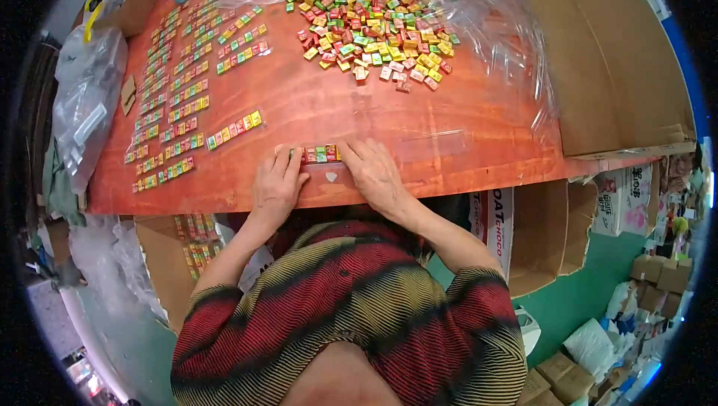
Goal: Arranging individual wrapped candies into rows within transparent plastic trays.
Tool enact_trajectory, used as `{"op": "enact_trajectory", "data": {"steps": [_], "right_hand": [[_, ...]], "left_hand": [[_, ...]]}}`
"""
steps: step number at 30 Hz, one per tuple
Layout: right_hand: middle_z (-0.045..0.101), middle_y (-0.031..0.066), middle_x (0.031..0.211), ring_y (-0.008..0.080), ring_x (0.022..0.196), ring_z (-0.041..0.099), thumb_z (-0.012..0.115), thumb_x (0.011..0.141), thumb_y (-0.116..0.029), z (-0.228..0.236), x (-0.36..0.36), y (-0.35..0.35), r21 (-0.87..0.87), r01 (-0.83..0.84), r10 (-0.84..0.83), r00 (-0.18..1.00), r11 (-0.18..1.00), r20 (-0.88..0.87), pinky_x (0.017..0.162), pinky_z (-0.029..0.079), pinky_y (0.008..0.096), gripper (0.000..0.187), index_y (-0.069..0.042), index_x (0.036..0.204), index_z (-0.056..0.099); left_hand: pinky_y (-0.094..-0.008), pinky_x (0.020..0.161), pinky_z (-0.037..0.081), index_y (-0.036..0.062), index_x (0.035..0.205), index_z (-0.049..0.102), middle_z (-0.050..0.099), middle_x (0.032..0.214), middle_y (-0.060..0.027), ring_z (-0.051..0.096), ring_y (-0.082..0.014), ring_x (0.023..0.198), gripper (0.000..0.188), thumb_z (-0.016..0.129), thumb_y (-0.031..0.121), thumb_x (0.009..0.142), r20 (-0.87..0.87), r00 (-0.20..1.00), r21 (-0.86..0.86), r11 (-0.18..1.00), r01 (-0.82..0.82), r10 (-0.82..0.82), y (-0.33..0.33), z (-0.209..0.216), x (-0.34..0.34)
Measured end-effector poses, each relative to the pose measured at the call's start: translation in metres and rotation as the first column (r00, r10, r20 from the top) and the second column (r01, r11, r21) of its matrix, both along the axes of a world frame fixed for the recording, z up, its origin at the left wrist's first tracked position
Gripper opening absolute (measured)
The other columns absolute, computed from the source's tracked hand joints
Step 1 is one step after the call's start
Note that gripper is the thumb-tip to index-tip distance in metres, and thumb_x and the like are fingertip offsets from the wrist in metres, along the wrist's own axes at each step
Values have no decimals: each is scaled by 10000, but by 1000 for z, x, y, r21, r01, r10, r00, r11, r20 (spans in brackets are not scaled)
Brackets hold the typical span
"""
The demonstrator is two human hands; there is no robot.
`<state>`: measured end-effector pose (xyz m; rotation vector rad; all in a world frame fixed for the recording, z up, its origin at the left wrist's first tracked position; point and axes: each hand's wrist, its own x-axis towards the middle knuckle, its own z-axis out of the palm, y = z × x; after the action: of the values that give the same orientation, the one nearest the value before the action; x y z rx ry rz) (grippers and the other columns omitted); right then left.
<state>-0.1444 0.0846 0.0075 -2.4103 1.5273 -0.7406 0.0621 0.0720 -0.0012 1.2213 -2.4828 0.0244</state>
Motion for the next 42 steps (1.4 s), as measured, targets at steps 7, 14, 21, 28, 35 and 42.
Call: {"op": "enact_trajectory", "data": {"steps": [7,14,21,28,35,42], "right_hand": [[568,131,900,283,790,521,607,737,-57,-3,10,-1,21,74,-77,983,997,165,709,421,352,261,-7,992,574],[570,135,924,300,854,533,600,743,-50,-5,14,6,6,99,-99,985,995,143,781,430,384,285,5,1020,560],[570,145,1025,315,994,526,579,766,-63,-10,6,10,3,31,-31,990,1000,138,919,373,440,321,-4,1080,547],[586,131,997,301,982,537,564,787,-58,-10,9,10,-49,96,-92,993,994,72,894,393,417,257,-31,1042,572],[588,119,958,281,926,546,588,769,-70,-7,-3,3,91,82,-101,970,992,223,803,419,371,230,-17,993,585],[583,119,926,281,878,540,597,764,-76,-2,-3,3,95,76,-93,978,993,188,757,419,364,234,-22,991,583]], "left_hand": [[-444,851,394,-34,1163,472,415,1226,-224,436,-365,1081,532,637,225,729,-36,999,56,998,-34,36,5,2,2],[-483,981,298,-72,1243,366,320,1302,-268,332,-415,1199,652,651,202,724,-104,994,176,984,-21,40,8,-2,3],[-484,1014,253,-63,1295,284,236,1347,-286,257,-415,1251,724,639,235,740,-71,997,265,964,-8,27,7,3,2],[-488,1005,261,-48,1308,275,234,1355,-278,297,-409,1232,720,621,263,758,-73,997,258,966,-7,27,6,0,8],[-414,1001,300,-33,1297,307,334,1307,-266,371,-368,1198,593,563,184,808,-256,964,357,934,23,74,-6,5,11],[-352,739,433,2,1052,545,524,945,-158,539,-281,840,255,530,37,800,-467,843,434,900,-45,267,-27,9,10]]}}
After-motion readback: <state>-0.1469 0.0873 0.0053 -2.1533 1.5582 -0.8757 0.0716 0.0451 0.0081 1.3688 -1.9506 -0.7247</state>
